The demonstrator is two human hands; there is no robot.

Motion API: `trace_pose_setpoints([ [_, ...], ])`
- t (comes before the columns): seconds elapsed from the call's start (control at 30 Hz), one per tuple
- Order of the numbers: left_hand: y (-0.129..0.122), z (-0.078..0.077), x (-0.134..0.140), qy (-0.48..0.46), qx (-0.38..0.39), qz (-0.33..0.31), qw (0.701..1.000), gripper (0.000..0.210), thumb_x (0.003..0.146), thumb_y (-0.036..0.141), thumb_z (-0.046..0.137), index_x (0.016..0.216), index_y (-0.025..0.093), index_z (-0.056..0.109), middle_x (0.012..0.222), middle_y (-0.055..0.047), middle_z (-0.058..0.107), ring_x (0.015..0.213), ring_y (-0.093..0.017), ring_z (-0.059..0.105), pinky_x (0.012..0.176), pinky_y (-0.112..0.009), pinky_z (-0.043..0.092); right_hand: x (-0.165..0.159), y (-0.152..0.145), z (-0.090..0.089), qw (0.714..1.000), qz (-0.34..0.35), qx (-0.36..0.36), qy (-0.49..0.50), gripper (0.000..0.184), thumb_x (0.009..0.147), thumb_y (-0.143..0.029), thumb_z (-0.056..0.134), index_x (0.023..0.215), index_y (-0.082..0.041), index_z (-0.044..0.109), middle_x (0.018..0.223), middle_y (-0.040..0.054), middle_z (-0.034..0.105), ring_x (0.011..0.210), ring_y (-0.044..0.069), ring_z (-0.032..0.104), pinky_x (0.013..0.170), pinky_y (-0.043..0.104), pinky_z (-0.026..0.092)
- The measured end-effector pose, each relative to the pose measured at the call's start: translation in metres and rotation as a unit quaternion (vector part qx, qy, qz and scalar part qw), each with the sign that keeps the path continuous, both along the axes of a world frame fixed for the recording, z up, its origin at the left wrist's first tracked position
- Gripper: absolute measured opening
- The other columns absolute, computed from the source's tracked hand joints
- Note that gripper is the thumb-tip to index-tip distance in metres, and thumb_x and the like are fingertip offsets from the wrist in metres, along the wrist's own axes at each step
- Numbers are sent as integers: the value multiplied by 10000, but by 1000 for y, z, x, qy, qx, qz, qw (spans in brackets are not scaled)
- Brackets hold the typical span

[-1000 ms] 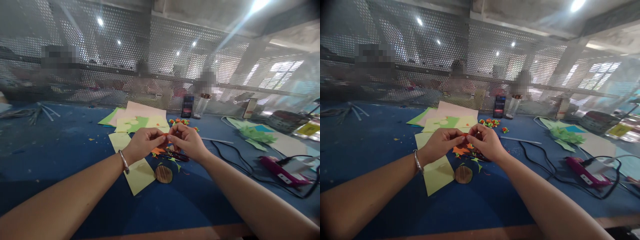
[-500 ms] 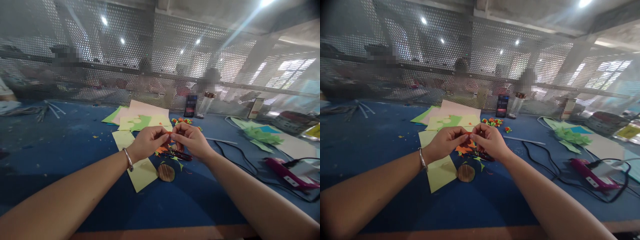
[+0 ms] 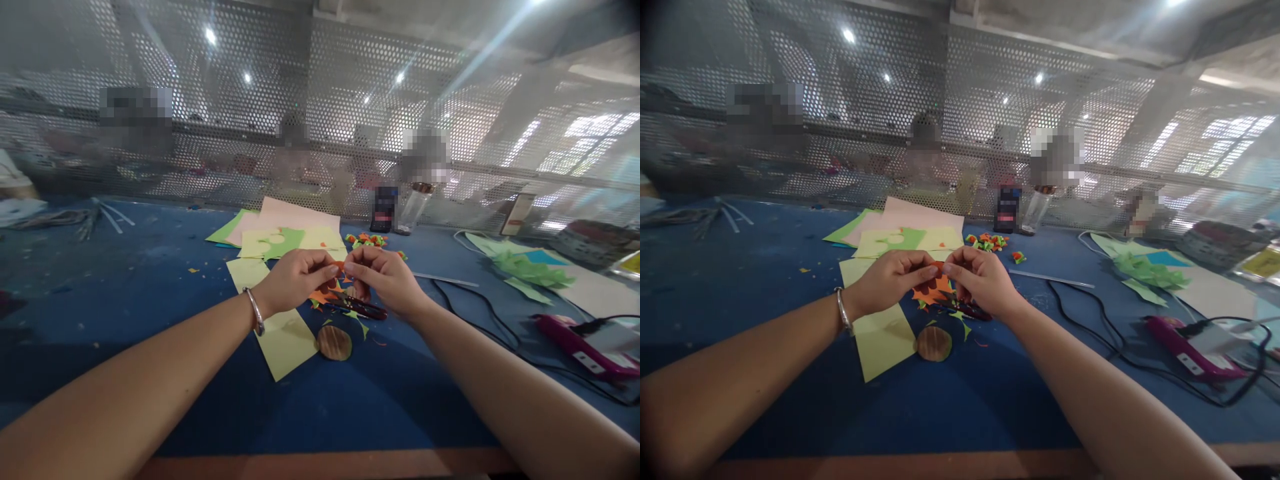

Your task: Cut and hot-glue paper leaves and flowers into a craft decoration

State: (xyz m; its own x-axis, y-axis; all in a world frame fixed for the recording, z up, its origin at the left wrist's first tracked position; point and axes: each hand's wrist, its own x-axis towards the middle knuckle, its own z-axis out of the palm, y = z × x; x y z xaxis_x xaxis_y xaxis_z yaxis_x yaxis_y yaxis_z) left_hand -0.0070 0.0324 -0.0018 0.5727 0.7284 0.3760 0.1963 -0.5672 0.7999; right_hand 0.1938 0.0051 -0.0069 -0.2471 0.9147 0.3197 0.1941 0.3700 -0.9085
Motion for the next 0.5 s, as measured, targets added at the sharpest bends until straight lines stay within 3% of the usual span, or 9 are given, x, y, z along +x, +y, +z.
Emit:
trace_pose_setpoints([
  [0.3,9,-5,-4,-20,-30,21,999,187,843,357,687,811,173,691,721,-24,675,612,-111,601,577,-229,482,-1,4,-4,999,-13,-19,-47,236,876,-424,647,840,-201,579,537,-61,549,419,98,504,414,228,394],
  [0.5,22,-11,-12,103,-1,104,989,287,879,379,584,760,152,712,707,-51,693,617,-149,600,565,-258,424,1,5,-10,976,-78,63,-192,139,880,-323,616,838,-192,631,600,-31,589,493,114,535,489,243,391],
])
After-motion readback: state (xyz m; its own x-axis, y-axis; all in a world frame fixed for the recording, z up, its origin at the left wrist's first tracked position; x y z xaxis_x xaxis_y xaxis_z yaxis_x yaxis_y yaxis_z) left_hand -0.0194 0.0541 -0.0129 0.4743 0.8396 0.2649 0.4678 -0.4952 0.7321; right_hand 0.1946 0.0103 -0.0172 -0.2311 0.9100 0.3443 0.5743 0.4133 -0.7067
